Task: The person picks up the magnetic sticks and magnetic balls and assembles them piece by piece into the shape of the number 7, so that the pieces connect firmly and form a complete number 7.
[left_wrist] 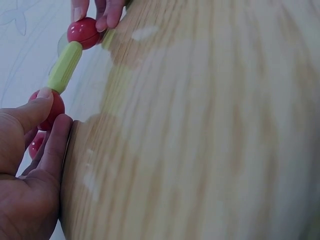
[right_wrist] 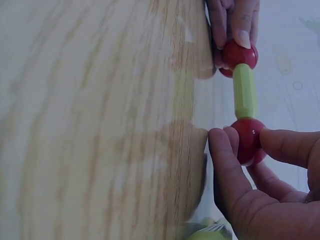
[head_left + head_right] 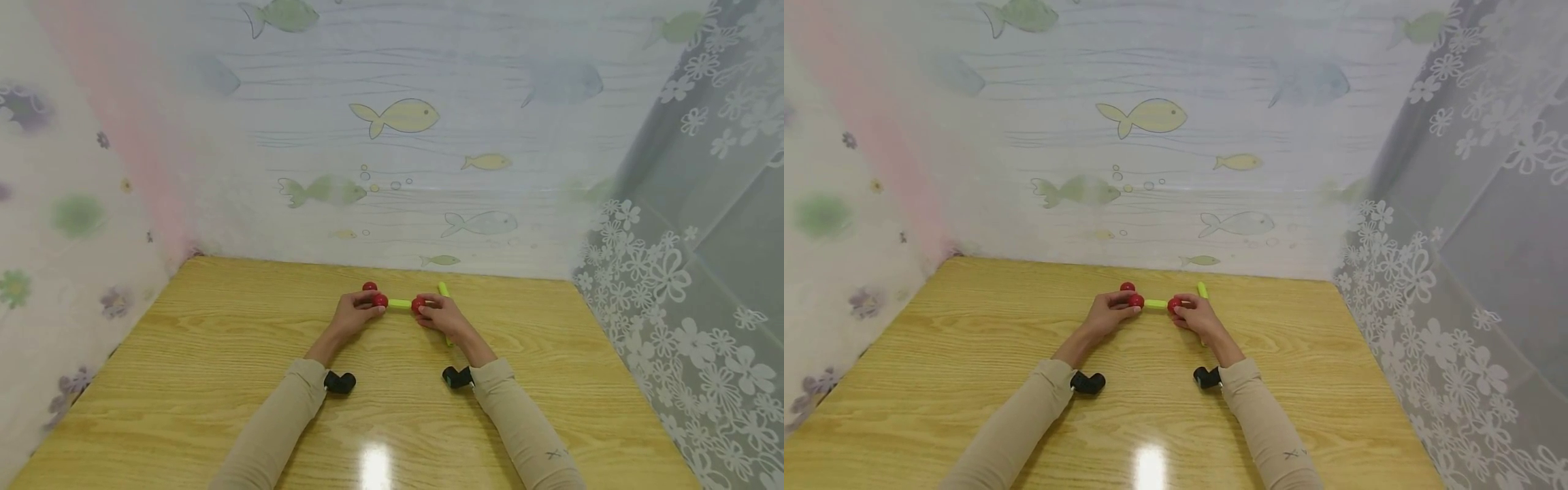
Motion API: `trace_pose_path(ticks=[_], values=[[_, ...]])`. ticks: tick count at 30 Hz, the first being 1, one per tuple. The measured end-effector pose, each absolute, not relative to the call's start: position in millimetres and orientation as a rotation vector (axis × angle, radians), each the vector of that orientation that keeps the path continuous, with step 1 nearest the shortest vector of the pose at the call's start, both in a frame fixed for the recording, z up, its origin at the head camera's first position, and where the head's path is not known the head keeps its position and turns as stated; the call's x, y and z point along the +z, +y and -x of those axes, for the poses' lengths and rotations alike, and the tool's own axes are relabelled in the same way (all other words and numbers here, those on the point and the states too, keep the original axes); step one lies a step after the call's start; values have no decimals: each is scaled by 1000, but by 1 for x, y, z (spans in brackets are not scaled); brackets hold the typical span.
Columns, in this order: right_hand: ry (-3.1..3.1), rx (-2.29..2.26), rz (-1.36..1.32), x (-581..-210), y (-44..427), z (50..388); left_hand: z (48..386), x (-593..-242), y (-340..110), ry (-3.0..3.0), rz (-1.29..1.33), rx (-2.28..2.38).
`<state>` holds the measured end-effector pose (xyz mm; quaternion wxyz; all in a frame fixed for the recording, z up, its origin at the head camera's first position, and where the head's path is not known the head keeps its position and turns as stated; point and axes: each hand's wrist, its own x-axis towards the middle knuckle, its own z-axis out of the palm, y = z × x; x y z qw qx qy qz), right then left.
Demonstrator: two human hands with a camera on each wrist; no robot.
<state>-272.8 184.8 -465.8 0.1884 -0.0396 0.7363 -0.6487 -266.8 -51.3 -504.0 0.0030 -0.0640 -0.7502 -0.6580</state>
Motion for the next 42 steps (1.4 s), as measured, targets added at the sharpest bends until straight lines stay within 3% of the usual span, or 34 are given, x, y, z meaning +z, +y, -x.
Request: trace_pose_path(ticks=[42], values=[[2140,-1833,58,-462,183,279,272,-504,-49,-2268,133,-2082]])
